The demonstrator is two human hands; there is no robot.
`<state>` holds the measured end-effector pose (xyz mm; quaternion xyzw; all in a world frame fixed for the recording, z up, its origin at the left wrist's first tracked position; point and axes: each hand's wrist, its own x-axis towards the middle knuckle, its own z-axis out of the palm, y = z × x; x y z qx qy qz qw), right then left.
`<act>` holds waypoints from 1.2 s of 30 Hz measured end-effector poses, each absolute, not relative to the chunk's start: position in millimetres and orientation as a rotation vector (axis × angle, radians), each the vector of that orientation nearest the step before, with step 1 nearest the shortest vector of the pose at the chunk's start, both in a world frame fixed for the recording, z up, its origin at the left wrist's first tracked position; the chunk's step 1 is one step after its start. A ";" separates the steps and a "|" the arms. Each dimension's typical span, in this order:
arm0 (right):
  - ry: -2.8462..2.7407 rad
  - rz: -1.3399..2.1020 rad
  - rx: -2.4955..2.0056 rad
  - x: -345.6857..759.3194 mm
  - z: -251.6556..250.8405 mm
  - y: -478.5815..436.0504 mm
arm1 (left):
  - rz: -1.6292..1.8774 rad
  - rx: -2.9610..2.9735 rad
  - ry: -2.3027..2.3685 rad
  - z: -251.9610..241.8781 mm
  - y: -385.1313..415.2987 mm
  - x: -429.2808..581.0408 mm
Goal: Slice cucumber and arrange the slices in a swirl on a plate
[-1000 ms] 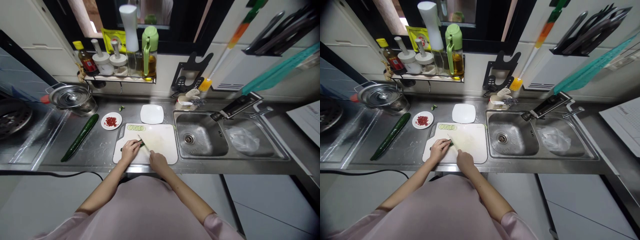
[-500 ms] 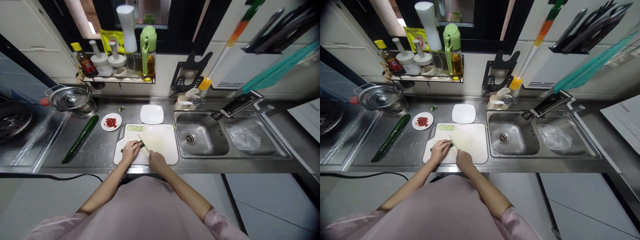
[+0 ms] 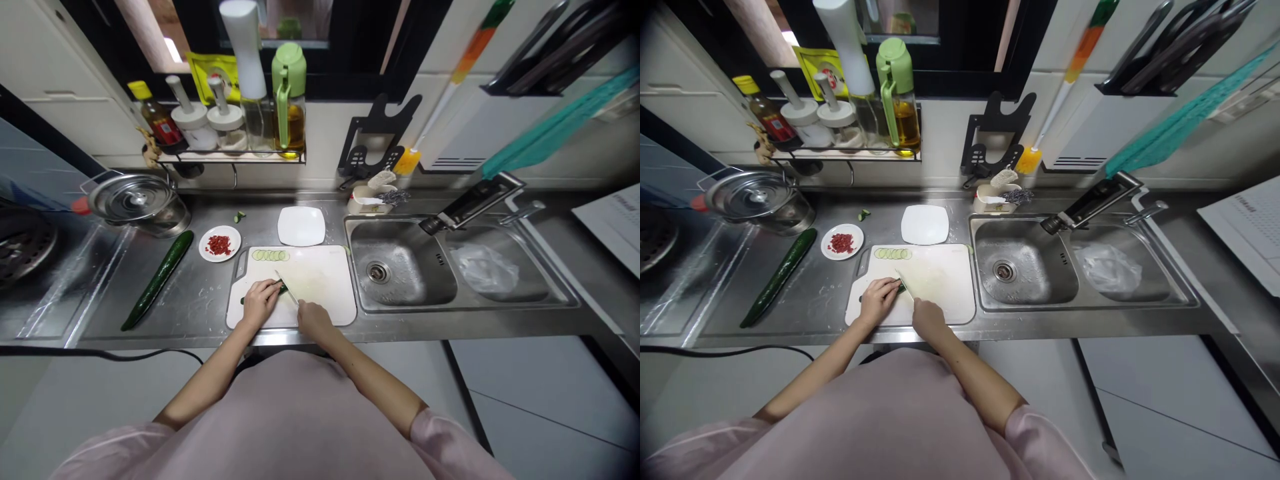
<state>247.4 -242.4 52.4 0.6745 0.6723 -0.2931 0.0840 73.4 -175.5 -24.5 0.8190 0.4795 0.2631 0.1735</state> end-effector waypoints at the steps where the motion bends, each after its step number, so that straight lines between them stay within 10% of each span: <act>1: 2.013 -0.879 2.012 247.4 51.7 -241.9 | 0.748 2.322 1.358 -24.7 -175.3 73.3; 36: 1.959 -0.877 2.110 249.1 45.0 -228.9 | 0.577 2.342 1.473 -4.3 -180.1 81.1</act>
